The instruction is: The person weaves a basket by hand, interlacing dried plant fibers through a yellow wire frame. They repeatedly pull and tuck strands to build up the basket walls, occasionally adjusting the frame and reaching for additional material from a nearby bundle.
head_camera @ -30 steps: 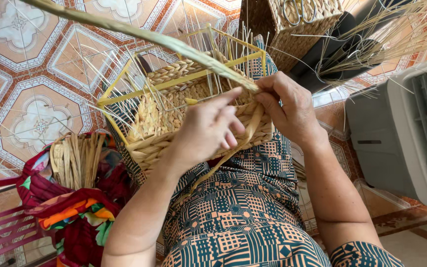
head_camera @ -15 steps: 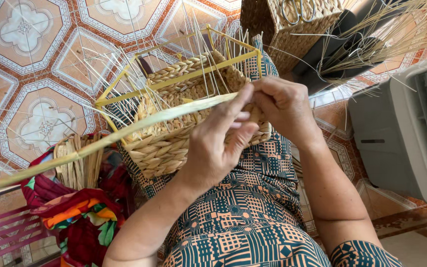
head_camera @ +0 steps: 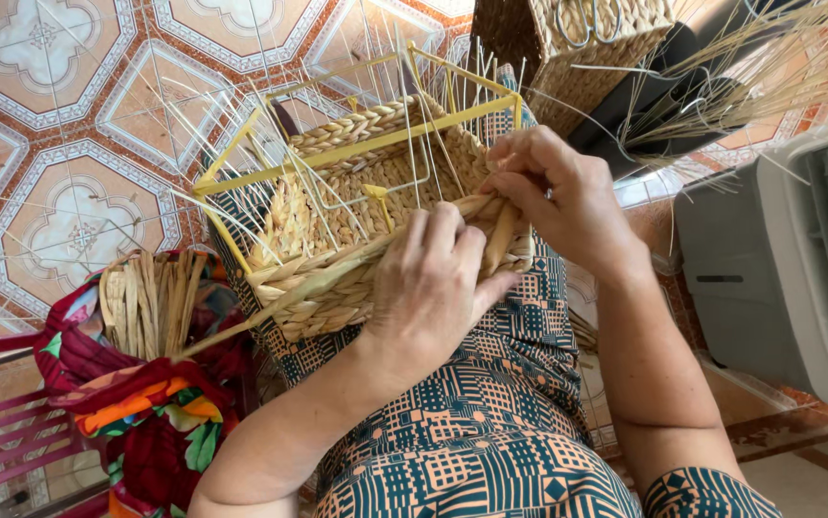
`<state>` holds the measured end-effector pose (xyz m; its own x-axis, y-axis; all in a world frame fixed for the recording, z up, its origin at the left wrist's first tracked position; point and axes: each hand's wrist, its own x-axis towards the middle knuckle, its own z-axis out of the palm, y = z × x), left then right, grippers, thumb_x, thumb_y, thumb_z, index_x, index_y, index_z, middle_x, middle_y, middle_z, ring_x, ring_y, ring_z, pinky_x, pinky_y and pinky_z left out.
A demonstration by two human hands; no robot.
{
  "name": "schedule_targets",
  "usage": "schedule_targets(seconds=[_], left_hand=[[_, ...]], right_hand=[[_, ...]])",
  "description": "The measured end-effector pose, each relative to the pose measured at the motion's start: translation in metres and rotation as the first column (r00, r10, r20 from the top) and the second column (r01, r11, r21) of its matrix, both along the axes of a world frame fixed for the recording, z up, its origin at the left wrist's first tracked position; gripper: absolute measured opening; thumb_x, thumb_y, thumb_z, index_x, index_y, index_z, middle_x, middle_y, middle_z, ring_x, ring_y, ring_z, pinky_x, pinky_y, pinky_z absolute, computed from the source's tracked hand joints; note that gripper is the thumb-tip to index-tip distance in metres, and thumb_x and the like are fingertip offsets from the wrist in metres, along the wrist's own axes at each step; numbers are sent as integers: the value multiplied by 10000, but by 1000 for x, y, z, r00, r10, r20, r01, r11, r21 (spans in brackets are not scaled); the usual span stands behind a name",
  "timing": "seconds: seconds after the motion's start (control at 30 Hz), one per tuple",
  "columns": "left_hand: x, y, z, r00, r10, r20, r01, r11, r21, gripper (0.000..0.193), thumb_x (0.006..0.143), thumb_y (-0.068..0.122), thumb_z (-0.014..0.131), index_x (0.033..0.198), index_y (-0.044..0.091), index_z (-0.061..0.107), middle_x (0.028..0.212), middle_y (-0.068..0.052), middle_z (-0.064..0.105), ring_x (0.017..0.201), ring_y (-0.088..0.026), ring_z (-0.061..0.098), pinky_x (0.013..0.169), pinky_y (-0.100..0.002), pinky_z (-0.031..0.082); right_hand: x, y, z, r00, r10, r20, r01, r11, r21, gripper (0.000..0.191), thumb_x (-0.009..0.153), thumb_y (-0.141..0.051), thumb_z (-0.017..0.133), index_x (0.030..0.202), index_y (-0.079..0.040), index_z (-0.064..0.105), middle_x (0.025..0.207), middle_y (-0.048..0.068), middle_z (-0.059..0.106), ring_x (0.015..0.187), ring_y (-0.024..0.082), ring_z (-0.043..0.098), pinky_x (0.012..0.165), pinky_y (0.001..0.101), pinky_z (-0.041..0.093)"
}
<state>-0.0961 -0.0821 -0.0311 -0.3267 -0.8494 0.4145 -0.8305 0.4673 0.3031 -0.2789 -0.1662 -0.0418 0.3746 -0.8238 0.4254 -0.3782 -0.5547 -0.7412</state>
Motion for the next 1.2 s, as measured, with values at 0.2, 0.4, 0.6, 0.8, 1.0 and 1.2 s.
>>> schedule_targets(seconds=[0.2,0.4,0.6,0.8,1.0,1.2], left_hand=[[24,-16,10,978,-67,-197,138,917,375,189,1020,211,725,1071,35,679,891,-30,651,730,-124,607,586,-267,566],[52,-17,52,996,-44,-78,33,991,-130,193,852,256,809,959,117,728,830,-31,634,788,-188,586,649,-322,524],[30,4,56,990,18,-143,-44,983,-181,252,949,312,772,982,68,716,818,-61,651,759,-218,627,614,-349,545],[15,-45,26,990,102,-98,-50,900,433,275,1084,150,559,1315,12,617,738,-74,689,561,-177,681,458,-307,552],[12,-39,20,834,-41,-550,64,998,23,198,1036,248,614,1039,66,694,833,-113,729,685,-183,729,568,-288,602],[12,-17,19,650,-140,-747,243,970,30,366,1097,312,504,1366,66,540,1318,-127,657,980,-195,768,770,-246,666]], right_hand=[[-15,10,30,998,21,-56,-24,999,-46,160,991,-38,704,1149,-22,723,1068,67,746,913,142,742,761,263,623],[8,8,23,972,112,-207,-138,983,-118,164,932,-83,753,1092,-53,735,947,67,720,806,207,721,700,324,585],[18,13,6,981,-45,-190,8,981,-192,111,1035,-60,681,1084,1,603,944,119,702,821,267,725,705,362,569],[11,10,-6,988,-44,-147,19,986,-167,116,1052,-27,645,1138,9,577,971,127,710,831,236,722,702,341,577],[7,5,-1,996,-24,89,1,968,250,80,1058,9,600,1132,-21,600,893,59,682,739,60,648,625,234,555],[23,10,6,998,-39,-43,44,993,114,45,988,-31,710,1021,-62,708,835,43,743,703,93,689,597,256,546]])
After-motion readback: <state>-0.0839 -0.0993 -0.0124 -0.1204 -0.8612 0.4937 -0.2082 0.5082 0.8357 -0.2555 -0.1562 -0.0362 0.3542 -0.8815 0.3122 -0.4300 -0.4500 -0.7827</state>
